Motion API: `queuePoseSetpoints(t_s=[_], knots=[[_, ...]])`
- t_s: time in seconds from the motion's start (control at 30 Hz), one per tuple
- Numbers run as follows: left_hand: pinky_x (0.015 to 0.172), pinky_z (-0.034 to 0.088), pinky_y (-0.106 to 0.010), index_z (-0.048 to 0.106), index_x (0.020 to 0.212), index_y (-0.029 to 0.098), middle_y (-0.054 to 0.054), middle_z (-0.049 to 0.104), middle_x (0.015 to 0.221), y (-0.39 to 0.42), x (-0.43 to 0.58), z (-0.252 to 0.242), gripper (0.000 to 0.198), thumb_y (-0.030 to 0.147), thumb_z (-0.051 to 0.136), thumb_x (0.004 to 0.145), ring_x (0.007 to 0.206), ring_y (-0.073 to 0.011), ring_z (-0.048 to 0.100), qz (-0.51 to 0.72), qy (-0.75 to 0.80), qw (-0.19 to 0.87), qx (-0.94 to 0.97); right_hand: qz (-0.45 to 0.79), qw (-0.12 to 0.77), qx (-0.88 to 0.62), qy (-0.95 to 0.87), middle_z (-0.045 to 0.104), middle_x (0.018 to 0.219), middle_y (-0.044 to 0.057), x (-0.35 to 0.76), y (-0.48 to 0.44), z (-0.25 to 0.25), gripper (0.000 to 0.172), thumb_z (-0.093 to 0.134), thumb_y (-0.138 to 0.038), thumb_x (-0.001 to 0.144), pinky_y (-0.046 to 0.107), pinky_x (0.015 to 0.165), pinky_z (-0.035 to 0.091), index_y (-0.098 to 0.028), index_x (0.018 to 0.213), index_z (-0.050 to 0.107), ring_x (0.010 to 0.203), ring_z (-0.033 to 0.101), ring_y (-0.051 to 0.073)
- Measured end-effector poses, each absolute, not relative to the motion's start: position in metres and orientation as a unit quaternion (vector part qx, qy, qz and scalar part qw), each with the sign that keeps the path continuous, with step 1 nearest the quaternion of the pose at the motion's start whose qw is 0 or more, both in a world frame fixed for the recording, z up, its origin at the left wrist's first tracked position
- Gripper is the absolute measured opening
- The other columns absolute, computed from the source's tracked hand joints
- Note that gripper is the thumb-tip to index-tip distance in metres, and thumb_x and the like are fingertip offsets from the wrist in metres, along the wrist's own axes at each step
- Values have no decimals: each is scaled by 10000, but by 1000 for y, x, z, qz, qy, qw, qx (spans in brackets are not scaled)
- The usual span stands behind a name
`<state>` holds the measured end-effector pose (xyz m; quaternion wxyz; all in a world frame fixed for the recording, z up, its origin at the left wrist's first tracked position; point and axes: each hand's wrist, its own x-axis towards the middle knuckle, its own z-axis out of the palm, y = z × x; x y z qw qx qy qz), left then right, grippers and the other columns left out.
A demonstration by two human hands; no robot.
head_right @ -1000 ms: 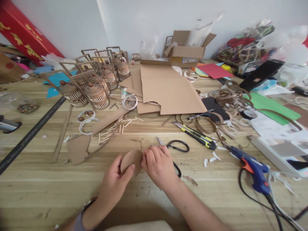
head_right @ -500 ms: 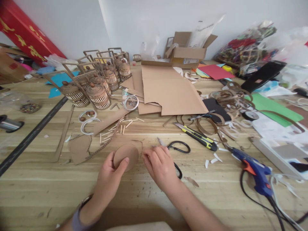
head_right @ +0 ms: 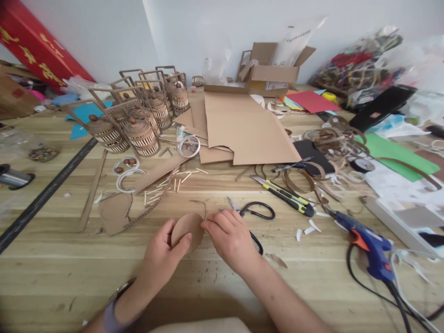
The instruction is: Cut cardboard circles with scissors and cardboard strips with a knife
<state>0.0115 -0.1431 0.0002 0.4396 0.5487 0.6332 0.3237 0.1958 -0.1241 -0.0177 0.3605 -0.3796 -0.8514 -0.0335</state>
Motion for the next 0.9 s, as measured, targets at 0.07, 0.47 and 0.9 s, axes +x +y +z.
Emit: queuePoseSetpoints(t_s=[0.07, 0.47, 0.9], knots=[[525, 325, -249, 391, 646, 257, 79, 358, 591, -143, 11, 0, 257, 448, 536, 739, 557, -125, 366, 321, 630, 439, 554, -50, 337, -379, -860, 699, 812, 50, 196, -123, -18, 256, 455, -123, 1043, 331, 669, 450, -171, 905, 664, 715, 579, 183], [593, 456, -269, 503, 727, 234, 37, 514, 656, -138, 7, 3, 231, 451, 571, 769, 625, -161, 512, 367, 655, 400, 526, -22, 332, -399, -855, 657, 813, 55, 192, -125, -18, 200, 465, -66, 961, 356, 688, 524, -210, 899, 589, 757, 617, 221], [854, 589, -273, 608, 974, 225, -78, 788, 1073, -154, 9, -16, 140, 111, 536, 935, 987, -188, 754, 423, 483, 187, 744, 517, 447, -550, -481, 645, 666, 4, 177, -132, -11, 164, 714, -353, 736, 273, 552, 458, -191, 762, 732, 586, 555, 150]])
